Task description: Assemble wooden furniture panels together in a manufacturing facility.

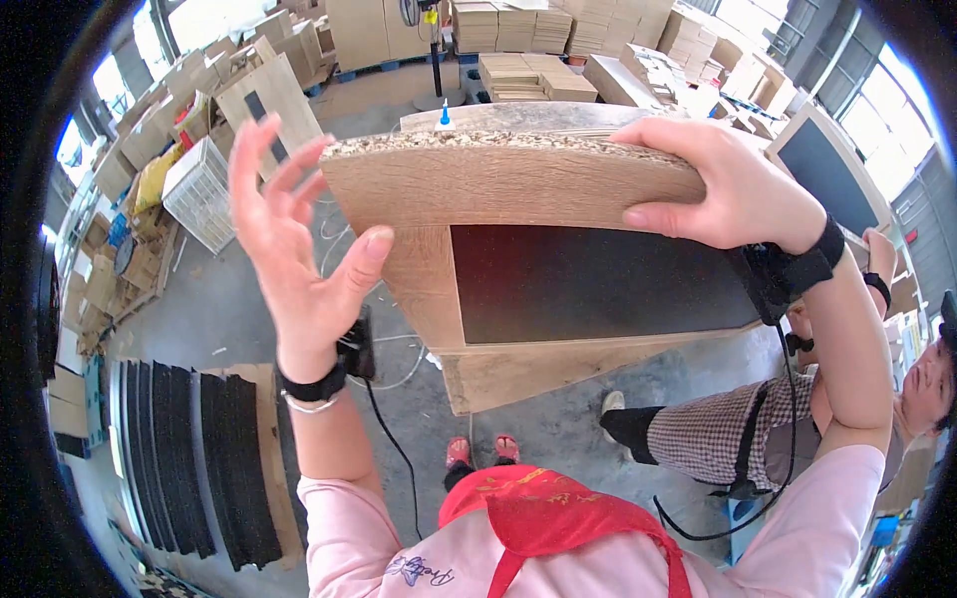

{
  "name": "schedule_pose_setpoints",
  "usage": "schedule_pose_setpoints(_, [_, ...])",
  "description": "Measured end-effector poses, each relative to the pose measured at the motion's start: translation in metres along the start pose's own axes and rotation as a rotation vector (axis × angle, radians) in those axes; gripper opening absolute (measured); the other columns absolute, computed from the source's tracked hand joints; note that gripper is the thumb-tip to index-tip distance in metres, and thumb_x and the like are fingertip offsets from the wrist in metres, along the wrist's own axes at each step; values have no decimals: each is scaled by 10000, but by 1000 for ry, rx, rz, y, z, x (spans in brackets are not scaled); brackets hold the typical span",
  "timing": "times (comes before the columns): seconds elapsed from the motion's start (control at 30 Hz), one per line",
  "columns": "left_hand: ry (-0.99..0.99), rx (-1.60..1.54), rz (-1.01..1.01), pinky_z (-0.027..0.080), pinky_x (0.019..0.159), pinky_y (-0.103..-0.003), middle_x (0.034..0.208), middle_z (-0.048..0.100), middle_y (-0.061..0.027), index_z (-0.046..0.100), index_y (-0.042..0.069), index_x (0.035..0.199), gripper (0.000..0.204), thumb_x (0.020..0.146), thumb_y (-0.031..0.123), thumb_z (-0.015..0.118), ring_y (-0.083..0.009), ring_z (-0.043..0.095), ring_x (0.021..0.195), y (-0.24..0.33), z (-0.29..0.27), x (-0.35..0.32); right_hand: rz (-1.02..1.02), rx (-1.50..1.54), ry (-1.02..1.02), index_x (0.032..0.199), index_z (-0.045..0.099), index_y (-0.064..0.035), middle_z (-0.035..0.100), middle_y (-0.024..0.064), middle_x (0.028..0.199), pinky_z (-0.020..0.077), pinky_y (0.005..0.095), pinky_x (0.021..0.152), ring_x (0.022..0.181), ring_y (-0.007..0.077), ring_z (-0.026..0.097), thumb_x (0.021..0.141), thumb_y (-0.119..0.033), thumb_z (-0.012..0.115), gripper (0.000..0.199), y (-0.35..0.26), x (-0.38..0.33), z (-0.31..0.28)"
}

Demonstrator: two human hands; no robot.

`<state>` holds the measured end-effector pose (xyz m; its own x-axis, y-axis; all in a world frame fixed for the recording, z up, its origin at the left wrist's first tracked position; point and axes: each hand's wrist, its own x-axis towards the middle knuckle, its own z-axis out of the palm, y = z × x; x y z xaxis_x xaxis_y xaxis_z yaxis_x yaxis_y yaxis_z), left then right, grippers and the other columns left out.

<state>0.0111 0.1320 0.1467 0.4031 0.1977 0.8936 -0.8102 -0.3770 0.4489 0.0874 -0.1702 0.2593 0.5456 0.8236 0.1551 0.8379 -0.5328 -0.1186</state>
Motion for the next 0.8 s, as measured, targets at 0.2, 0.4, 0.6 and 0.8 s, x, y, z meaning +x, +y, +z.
schedule_pose_setpoints(0.2, [-477,360,164,425,1011,-375,1323,540,-133,536,56,1216,642,639,40,818,-286,518,1219,3,-5,34,-51,-121,128,1157,562,-32,619,166,1057,480,369,859,998,319,604,748,-294,773,530,5,-5,4])
schedule_pose_setpoints(0.4, [-419,146,156,447,997,-366,1292,563,-137,537,58,1204,613,655,49,809,-278,540,1197,3,3,30,-115,-414,386,1220,515,-65,617,130,1070,492,404,834,977,344,603,615,-309,833,726,-62,31,26])
schedule_pose_setpoints(0.6, [-530,24,257,511,870,-362,1318,498,-140,507,64,1250,592,710,132,741,-308,560,1110,-18,-24,36,99,-404,498,1005,581,-56,623,126,928,497,395,773,866,335,624,457,-279,898,671,-94,43,49])
schedule_pose_setpoints(0.8, [-405,-158,-410,497,742,-267,962,612,-64,585,28,1079,205,896,104,638,-138,611,865,-145,-49,-29,162,-312,382,965,527,-24,474,82,826,399,312,665,740,222,484,481,-204,898,636,-103,36,50])
